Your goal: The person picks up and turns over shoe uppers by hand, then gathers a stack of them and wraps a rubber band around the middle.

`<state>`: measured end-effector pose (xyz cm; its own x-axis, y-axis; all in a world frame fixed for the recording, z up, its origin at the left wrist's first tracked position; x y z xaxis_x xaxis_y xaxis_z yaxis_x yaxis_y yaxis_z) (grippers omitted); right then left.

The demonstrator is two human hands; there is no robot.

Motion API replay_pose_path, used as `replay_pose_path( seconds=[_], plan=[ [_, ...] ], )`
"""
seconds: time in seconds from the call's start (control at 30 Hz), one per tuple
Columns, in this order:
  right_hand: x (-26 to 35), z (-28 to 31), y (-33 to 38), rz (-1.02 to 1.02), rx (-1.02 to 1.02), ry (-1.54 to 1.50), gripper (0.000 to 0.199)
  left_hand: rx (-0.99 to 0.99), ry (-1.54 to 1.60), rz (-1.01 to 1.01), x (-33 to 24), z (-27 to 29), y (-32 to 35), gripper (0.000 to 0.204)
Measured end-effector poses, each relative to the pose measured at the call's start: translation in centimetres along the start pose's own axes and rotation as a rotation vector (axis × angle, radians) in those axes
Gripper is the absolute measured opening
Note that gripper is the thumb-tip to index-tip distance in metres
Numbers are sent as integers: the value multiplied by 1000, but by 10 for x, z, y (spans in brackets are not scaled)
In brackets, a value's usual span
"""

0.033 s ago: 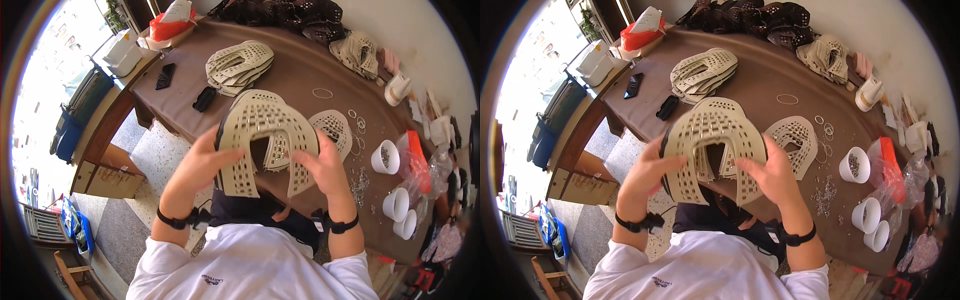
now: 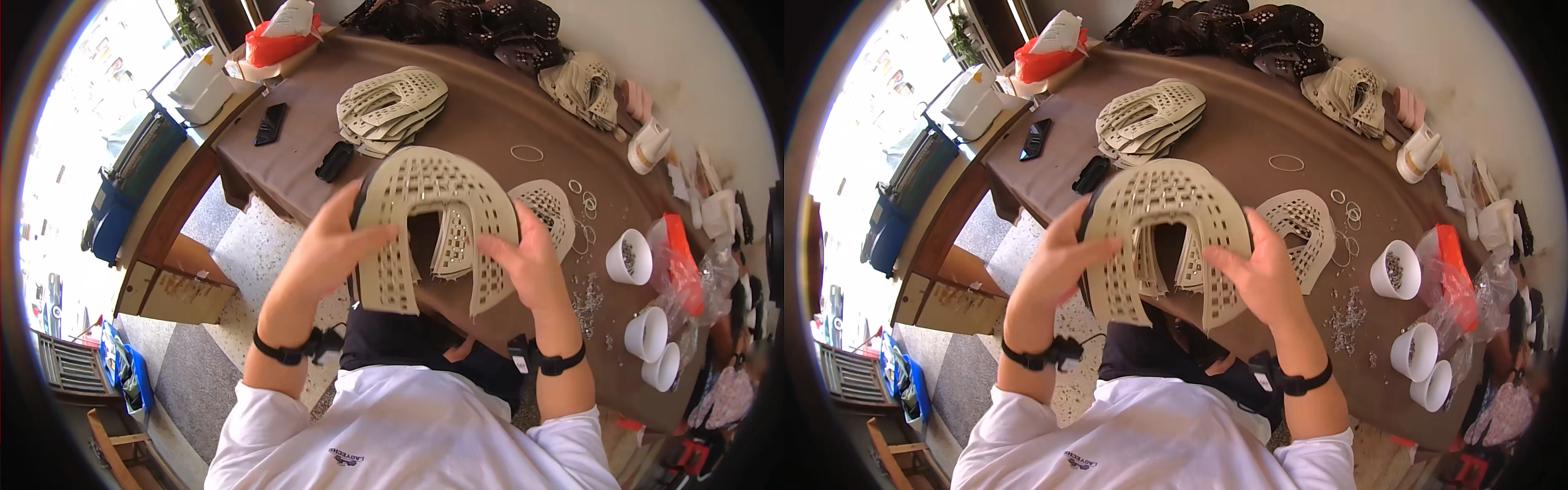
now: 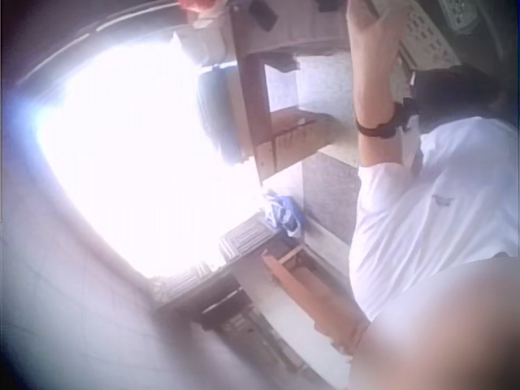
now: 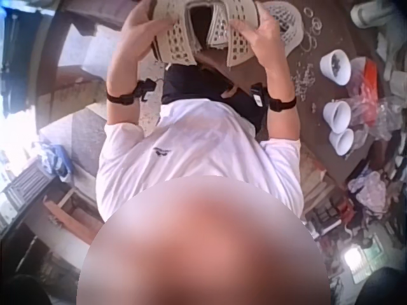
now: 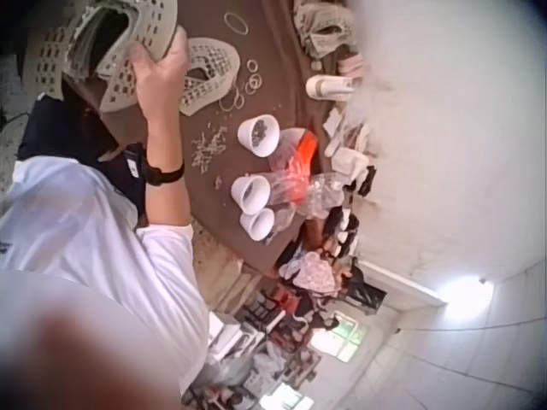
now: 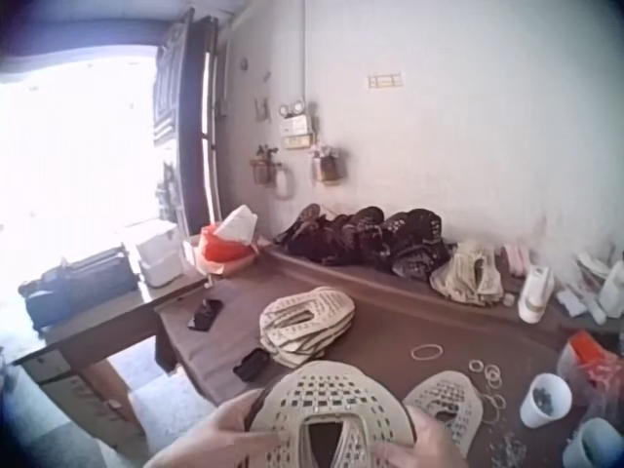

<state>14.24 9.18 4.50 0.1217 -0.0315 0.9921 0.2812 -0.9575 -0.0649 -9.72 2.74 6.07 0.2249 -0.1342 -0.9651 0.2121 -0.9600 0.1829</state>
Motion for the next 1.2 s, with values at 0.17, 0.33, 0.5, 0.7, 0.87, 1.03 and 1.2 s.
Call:
replay_pose_path(
  seconds=[0.17,0.33,0.5,0.7,0.87,1.03,1.2],
  plan=[
    [-27,1,-51,105,-194,364,41,-176,-609,-316,4,13,-81,68],
    [-49,0,-60,236,-287,926,63,-332,-1131,-385,20,24,-80,93],
    [-60,5,-84,167,-284,938,77,-426,-1210,-323,27,14,-74,108],
    [-74,-27,-112,-42,-119,920,83,-229,-1138,-55,47,18,-88,126],
    [-86,-17,-140,-66,-59,848,77,-186,-1094,11,34,4,-83,120],
    [-72,-21,-126,131,-199,974,91,-279,-1143,-67,61,3,-91,120],
    [-39,-55,-55,218,-174,1432,111,-333,-1082,44,63,-5,-81,115]
  ],
)
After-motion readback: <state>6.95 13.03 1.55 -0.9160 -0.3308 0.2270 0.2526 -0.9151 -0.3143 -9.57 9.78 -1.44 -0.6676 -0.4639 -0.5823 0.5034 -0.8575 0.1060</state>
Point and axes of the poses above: each hand's wrist, its own y-axis away from the middle knuckle, its own z-axis out of the back of the hand, x = y × z, the point moved 4 cm from there along -y, towards the middle knuckle, and after that the axes turned 11 degrees about -x, right-handed, at the moved point
